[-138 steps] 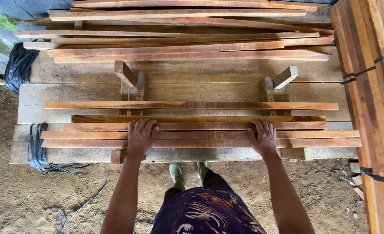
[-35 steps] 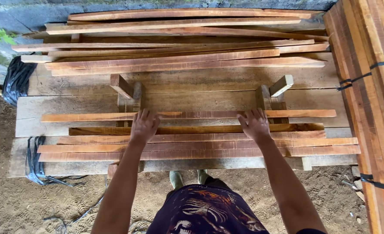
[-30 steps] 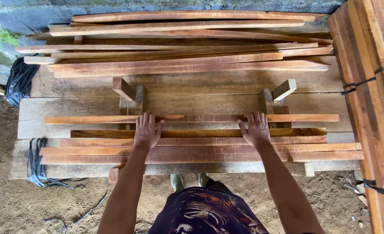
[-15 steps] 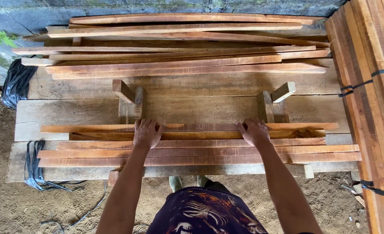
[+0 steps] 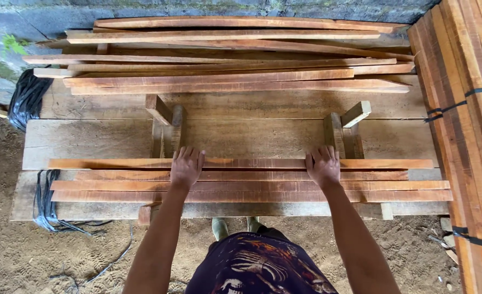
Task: The recorder is sorting and arranging thin wood strips on a workbench in a workshop.
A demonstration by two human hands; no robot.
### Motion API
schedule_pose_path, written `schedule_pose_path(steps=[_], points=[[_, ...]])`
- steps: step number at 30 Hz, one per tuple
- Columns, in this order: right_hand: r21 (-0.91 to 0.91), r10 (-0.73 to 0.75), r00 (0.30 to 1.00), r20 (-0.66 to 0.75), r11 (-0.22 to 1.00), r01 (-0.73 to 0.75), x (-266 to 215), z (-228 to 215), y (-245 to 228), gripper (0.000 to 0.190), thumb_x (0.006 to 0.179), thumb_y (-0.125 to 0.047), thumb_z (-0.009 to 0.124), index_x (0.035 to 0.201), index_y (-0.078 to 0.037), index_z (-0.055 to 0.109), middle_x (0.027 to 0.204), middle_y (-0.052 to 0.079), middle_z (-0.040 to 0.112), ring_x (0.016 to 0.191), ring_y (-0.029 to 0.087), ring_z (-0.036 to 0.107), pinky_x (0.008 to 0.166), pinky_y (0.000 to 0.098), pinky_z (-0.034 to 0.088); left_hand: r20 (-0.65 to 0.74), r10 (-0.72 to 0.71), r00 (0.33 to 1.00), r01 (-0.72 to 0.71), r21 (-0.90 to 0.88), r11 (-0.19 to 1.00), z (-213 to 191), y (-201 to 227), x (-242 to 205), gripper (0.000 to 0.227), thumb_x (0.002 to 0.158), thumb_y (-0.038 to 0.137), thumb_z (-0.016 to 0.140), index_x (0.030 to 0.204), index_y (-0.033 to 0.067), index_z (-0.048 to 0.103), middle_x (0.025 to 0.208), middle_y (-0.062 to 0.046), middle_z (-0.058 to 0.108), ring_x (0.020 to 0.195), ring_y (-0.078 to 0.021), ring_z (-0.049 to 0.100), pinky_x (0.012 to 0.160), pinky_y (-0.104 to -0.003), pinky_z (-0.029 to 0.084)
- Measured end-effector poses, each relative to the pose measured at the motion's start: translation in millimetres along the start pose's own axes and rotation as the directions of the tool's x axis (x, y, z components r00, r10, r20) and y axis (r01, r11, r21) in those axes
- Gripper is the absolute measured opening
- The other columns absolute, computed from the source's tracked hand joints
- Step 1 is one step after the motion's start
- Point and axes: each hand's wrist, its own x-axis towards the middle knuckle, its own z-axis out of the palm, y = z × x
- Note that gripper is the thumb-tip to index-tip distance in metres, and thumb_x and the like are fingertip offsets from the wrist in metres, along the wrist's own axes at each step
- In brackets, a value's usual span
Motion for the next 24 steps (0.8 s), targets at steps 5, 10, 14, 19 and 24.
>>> schedule_pose_path(steps=[5,10,14,19,24], points=[[0.111,0.066,0.997,0.041,0.991,-0.07,1.0,-20.8,-8.3,0.019,0.088,-0.028,0.066,0.075,-0.014,0.066,0.077,0.007,0.062,0.082,0.027,0.065,0.075,0.0394,0.051,0.001,-0.047,0.999,0.047,-0.029,0.998,-8.8,8.7,-10.4,0.03,0.102,0.031,0.057,0.075,0.018,0.059,0.067,-0.004,0.061,0.068,-0.025,0.067,0.067,-0.037,0.052],[0.272,0.058,0.99,0.125,0.958,-0.09,-5.1,-33.5,-4.8,0.02,0.086,-0.028,0.068,0.078,-0.01,0.066,0.075,0.011,0.061,0.08,0.032,0.065,0.073,0.0441,0.053,0.013,0.0,1.0,0.0,-0.043,0.999,-31.8,15.2,-17.6,0.016,0.093,0.027,0.062,0.082,0.0156,0.06,0.071,-0.004,0.06,0.071,-0.0251,0.067,0.071,-0.037,0.052],[0.274,-0.05,0.98,0.192,0.962,-0.005,3.7,-42.7,-3.2,0.033,0.083,-0.048,0.073,0.091,-0.016,0.069,0.085,0.005,0.064,0.088,0.027,0.066,0.08,0.0417,0.053,0.147,0.067,0.987,-0.052,-0.099,0.994,-47.9,11.5,-9.4,0.044,0.096,0.057,0.057,0.106,0.0146,0.066,0.09,-0.009,0.068,0.088,-0.0292,0.072,0.09,-0.042,0.052],[0.295,-0.084,0.973,0.217,0.955,0.016,-2.9,-53.2,-5.0,0.045,0.081,-0.057,0.075,0.099,-0.016,0.068,0.091,0.006,0.064,0.093,0.027,0.064,0.086,0.0417,0.052,0.154,0.118,0.981,-0.103,-0.097,0.99,-42.1,6.5,-11.1,0.054,0.095,0.066,0.053,0.108,0.0162,0.068,0.093,-0.008,0.071,0.092,-0.0257,0.073,0.093,-0.04,0.051],[0.396,-0.144,0.926,0.348,0.918,-0.007,-4.4,-32.8,18.8,0.047,0.082,-0.055,0.077,0.097,-0.012,0.065,0.086,0.011,0.064,0.084,0.033,0.066,0.08,0.0454,0.054,0.157,0.222,0.962,-0.218,-0.045,0.975,-5.1,-17.7,-16.9,0.056,0.096,0.069,0.049,0.094,0.0145,0.063,0.075,-0.005,0.064,0.076,-0.0235,0.071,0.075,-0.036,0.056]])
